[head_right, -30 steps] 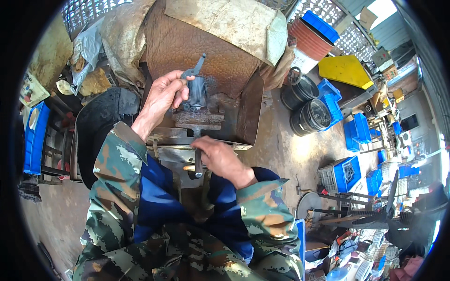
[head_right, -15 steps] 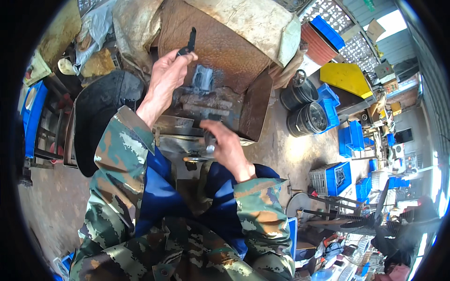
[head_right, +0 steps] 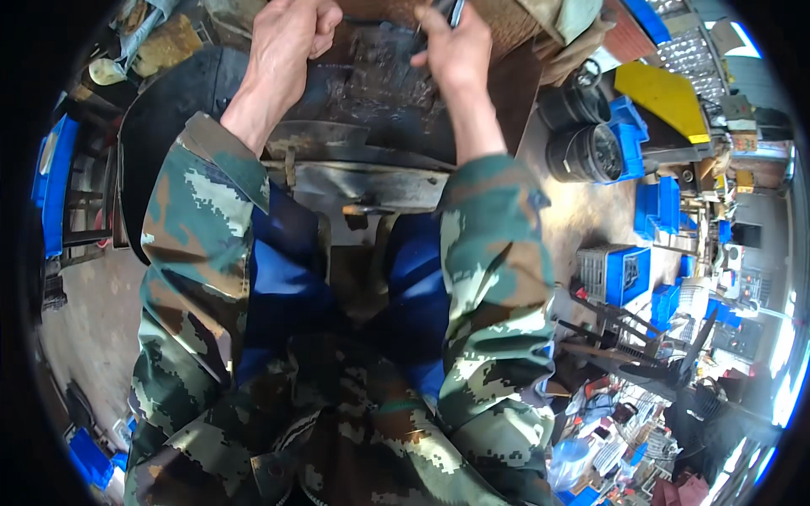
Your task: Assembling small metal mechanical components into a main housing unit using hand tools at a workshop bench.
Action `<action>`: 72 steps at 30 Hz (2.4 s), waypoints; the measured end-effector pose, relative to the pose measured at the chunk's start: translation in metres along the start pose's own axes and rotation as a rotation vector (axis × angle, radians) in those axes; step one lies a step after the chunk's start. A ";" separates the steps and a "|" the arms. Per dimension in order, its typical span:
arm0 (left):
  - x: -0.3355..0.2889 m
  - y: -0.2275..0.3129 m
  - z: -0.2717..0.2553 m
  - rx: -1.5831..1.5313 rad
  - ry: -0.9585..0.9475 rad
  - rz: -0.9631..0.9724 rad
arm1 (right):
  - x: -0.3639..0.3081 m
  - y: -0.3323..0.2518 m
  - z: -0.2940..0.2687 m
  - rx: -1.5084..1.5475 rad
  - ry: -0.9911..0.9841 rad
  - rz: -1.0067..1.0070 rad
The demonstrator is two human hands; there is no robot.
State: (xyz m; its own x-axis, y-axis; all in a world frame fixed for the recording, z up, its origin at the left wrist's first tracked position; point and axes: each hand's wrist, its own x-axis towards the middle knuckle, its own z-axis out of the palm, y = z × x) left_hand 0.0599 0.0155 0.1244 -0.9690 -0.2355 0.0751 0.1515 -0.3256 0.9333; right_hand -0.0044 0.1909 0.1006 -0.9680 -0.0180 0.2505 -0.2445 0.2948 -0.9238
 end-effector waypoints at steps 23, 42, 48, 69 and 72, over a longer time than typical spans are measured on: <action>-0.117 -0.095 0.019 0.257 -0.192 -0.140 | 0.064 0.015 0.007 0.016 0.032 -0.019; -0.201 -0.331 -0.019 0.745 -0.163 0.136 | 0.050 0.011 0.010 0.037 -0.003 0.069; -0.196 -0.328 -0.019 1.050 -0.228 0.331 | 0.051 0.016 0.011 0.056 0.006 0.071; -0.182 -0.298 -0.024 0.698 -0.180 0.581 | 0.052 0.023 0.010 0.103 0.016 0.106; -0.182 -0.294 -0.028 0.689 -0.224 0.481 | 0.052 0.019 0.013 0.110 0.003 0.106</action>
State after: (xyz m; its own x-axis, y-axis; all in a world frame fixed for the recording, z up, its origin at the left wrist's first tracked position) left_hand 0.1974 0.1282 -0.1732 -0.8568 0.0042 0.5156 0.4725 0.4068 0.7818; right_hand -0.0600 0.1833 0.0920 -0.9885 0.0102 0.1509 -0.1463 0.1884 -0.9711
